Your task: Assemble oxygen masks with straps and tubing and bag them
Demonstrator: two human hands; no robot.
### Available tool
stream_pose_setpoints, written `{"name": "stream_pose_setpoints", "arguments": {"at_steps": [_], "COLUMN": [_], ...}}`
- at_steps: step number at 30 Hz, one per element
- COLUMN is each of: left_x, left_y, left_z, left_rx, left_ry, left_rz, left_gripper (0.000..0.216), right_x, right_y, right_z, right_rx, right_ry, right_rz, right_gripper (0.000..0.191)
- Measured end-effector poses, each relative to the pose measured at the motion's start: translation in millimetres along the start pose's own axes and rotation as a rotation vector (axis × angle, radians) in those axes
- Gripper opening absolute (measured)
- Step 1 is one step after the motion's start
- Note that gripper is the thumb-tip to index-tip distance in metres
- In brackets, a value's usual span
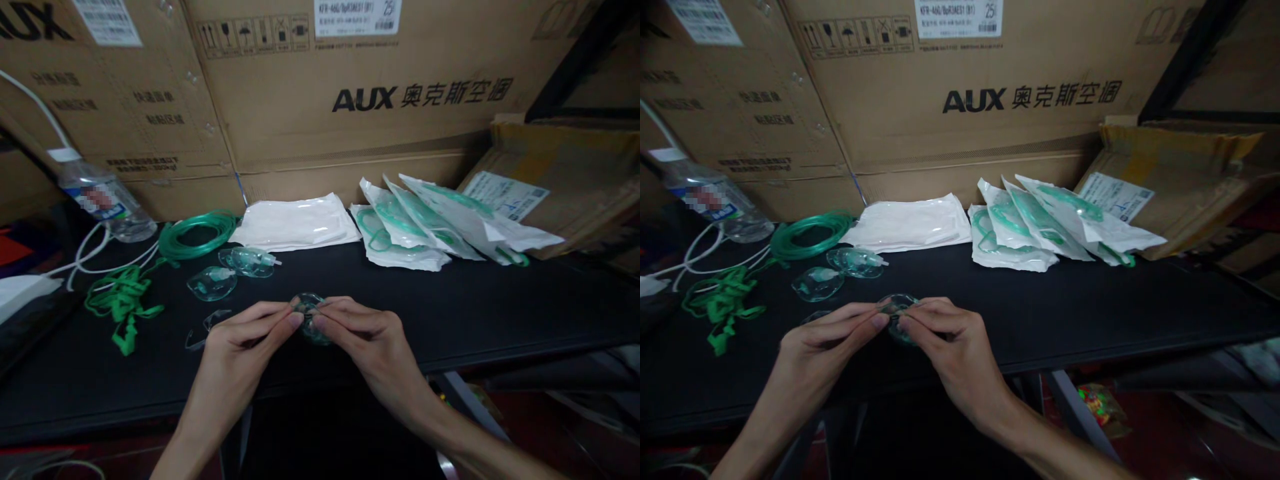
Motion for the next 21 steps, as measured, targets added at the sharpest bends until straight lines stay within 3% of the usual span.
{"name": "stream_pose_setpoints", "arguments": {"at_steps": [17, 21], "left_x": [0.0, -0.5], "left_y": [4.5, 2.9], "left_z": [-2.1, 1.2], "left_rx": [0.077, 0.104], "left_ry": [-0.049, -0.018], "left_rz": [0.113, 0.081], "left_gripper": [0.013, 0.028], "right_x": [-1.0, -1.2], "right_y": [4.7, 7.1], "right_z": [-1.9, -1.5], "right_rx": [-0.228, -0.341], "right_ry": [-0.159, -0.194], "right_rz": [-0.192, -0.263], "right_gripper": [0.015, 0.013]}}
Point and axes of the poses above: each hand's wrist, its own x-axis away from the middle knuckle, its own z-axis out of the back of the hand, y = z × x, the point moved 6 cm from there along -x, towards the middle knuckle, and after that the axes turned 1 degree about -x, right-handed, at the moved point
